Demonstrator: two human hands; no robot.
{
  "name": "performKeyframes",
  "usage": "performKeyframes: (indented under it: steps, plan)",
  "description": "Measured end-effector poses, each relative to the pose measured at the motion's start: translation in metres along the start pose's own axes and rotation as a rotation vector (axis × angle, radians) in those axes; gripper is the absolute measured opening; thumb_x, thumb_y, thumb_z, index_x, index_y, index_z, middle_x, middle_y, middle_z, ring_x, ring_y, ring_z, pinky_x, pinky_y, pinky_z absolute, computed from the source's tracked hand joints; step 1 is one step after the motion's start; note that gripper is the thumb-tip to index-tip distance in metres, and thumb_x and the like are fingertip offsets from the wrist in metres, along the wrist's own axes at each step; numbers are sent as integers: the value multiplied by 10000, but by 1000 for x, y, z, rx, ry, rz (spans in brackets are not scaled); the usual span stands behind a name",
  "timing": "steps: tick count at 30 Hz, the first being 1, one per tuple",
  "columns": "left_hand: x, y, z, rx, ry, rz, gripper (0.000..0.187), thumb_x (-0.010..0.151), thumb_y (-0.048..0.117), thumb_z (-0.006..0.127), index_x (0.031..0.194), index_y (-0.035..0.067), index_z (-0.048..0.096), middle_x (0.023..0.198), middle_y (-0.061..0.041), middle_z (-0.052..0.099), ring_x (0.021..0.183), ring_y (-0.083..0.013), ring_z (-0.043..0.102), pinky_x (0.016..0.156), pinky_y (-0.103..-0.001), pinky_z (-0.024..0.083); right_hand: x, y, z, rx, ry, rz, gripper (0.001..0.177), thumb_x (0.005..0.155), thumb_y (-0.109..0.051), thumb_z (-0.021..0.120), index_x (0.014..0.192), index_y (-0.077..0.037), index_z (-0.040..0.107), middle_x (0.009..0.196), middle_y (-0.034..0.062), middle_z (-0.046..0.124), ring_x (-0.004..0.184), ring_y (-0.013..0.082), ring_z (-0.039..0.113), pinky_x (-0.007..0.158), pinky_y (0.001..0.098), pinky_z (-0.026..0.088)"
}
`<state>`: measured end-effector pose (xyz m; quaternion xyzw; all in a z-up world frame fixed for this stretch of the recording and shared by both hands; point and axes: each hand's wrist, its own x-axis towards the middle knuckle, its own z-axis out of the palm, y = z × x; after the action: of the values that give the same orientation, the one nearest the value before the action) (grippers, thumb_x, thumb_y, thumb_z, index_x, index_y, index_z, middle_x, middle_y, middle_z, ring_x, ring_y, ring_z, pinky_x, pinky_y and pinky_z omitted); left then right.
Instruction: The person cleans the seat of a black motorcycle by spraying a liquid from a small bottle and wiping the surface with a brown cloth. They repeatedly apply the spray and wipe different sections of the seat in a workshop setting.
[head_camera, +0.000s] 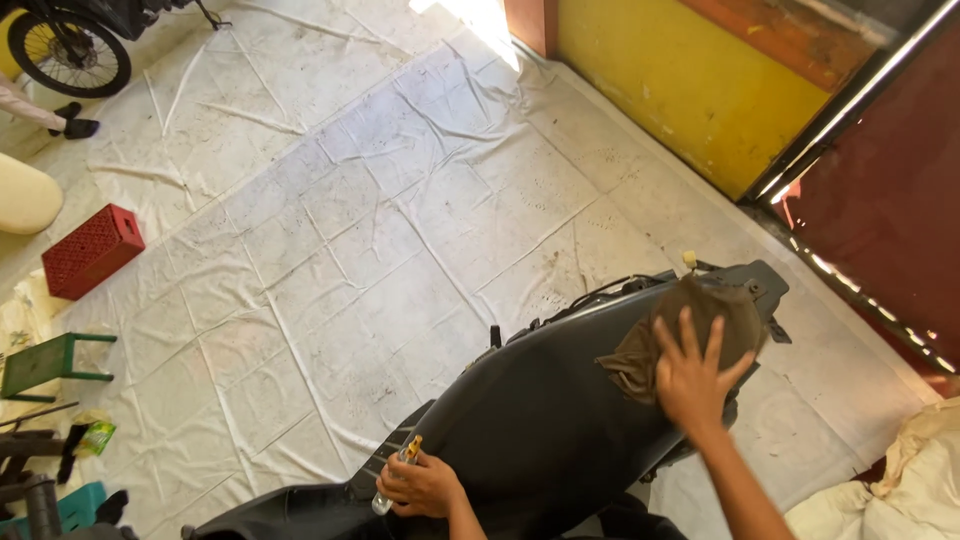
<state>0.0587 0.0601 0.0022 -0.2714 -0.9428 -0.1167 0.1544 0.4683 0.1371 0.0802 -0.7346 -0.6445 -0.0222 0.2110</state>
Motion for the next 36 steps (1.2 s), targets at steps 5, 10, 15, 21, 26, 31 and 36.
performKeyframes:
  steps: [5, 10, 15, 21, 26, 31, 36]
  plan:
    - [-4, -3, 5, 29, -17, 7, 411, 913, 292, 731, 1227, 178, 491, 1305, -75, 543, 1414, -321, 469, 1021, -569, 381, -89, -7, 19, -20, -234, 57, 753, 817, -331, 532, 1548, -409, 370, 1766, -67, 90, 1618, 452, -33, 1028, 903, 92]
    - [-8, 3, 7, 41, 54, 52, 410, 961, 351, 751, 1237, 155, 520, 1294, -79, 578, 1420, -327, 503, 1032, -554, 394, -2, 36, 17, -125, -304, 111, 690, 897, -614, 453, 1555, -498, 279, 1748, -155, 18, 1623, 351, -110, 993, 931, 101]
    - [-9, -4, 12, 45, -71, 24, 505, 868, 288, 801, 1246, 174, 487, 1349, -88, 518, 1453, -343, 424, 1040, -584, 346, 39, 37, 26, -177, -68, 150, 600, 996, -541, 361, 1586, -437, 326, 1739, -127, 158, 1608, 336, 89, 1118, 825, 1]
    - [-9, 10, -1, -42, -25, 31, 490, 885, 293, 802, 1249, 158, 502, 1321, -106, 564, 1444, -384, 450, 1055, -620, 314, -92, -81, 17, -182, -94, -97, 676, 928, -424, 491, 1584, -371, 340, 1735, -63, 184, 1624, 329, 73, 1179, 767, 64]
    - [-11, 6, 2, -5, -90, 15, 520, 852, 291, 800, 1251, 180, 486, 1339, -93, 542, 1459, -359, 423, 1046, -602, 330, -93, -63, 21, -198, -161, -124, 687, 925, -506, 408, 1585, -397, 246, 1730, -110, 50, 1613, 279, -52, 1143, 784, -5]
    - [-11, 13, -3, -6, 30, 54, 477, 869, 293, 813, 1227, 179, 519, 1292, -74, 588, 1415, -344, 492, 1033, -574, 341, 2, 0, 14, -181, -95, -46, 546, 1029, -443, 393, 1570, -367, 396, 1718, -63, 264, 1598, 341, 190, 1163, 810, 99]
    - [-8, 13, -3, -29, -33, 31, 490, 852, 302, 799, 1221, 198, 494, 1318, -74, 561, 1429, -339, 458, 1028, -598, 342, -39, -55, 27, -207, -78, -156, 723, 886, -381, 545, 1582, -398, 351, 1742, -101, 156, 1617, 345, 99, 1170, 809, 86]
